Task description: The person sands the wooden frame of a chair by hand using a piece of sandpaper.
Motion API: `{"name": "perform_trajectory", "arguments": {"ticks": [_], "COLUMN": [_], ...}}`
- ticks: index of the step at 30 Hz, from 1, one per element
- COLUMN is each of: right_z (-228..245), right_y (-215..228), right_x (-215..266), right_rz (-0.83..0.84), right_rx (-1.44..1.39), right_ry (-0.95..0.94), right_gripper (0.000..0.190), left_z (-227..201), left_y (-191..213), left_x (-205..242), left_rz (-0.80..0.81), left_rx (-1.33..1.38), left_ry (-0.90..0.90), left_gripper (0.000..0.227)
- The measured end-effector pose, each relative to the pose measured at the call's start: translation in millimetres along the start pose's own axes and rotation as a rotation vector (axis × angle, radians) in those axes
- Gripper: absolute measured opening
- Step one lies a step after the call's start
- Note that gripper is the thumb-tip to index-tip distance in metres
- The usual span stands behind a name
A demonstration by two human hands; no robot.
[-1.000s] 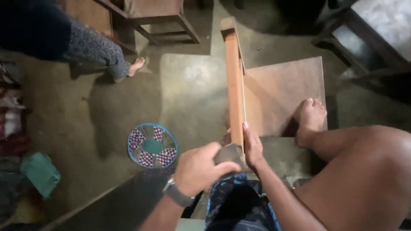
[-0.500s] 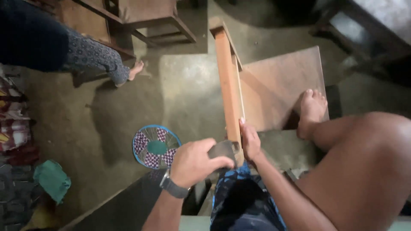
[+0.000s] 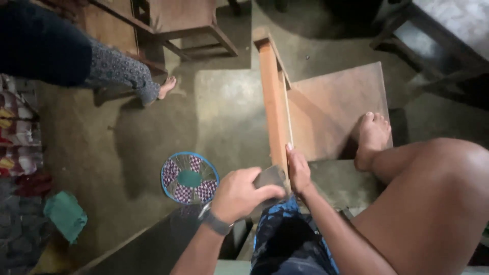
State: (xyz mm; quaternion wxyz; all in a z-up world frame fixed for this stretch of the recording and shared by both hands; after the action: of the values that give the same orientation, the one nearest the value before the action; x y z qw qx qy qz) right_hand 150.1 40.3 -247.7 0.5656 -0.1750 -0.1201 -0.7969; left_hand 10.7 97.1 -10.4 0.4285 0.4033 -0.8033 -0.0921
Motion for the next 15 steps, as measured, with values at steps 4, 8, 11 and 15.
{"name": "perform_trajectory", "arguments": {"ticks": [4, 8, 11, 15], "right_z": [4, -7, -31, 2], "right_y": [-1, -11, -14, -2], "right_x": [7, 1, -12, 2], "right_rz": [-0.037, -0.021, -0.009, -0.061], "right_rx": [0.029, -0.01, 0.115, -0.189], "right_ry": [-0.051, -0.088, -0.123, -0.186], "right_gripper": [0.041, 0.04, 0.033, 0.046], "left_z": [13, -1, 8, 1], "left_y": [-2, -6, -4, -7], "left_x": [-3, 0, -1, -4], "left_rz": [-0.02, -0.04, 0.006, -0.093], "left_rx": [-0.017, 0.031, -0.014, 0.032], "left_ry": [0.053, 0.025, 0.097, 0.056], "left_gripper": [0.072, 0.071, 0.07, 0.072]}}
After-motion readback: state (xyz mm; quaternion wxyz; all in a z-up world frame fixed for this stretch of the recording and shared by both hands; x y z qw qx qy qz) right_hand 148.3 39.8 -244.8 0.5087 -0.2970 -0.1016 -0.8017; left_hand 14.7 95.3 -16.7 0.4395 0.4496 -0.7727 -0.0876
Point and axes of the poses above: each hand's wrist, its own x-axis away from the middle knuckle, its own y-axis out of the back of the hand, z = x × y, the point moved 6 cm from there along -x, towards the middle knuckle, and after that the axes turned 14 degrees about x, right-handed, at the moved point
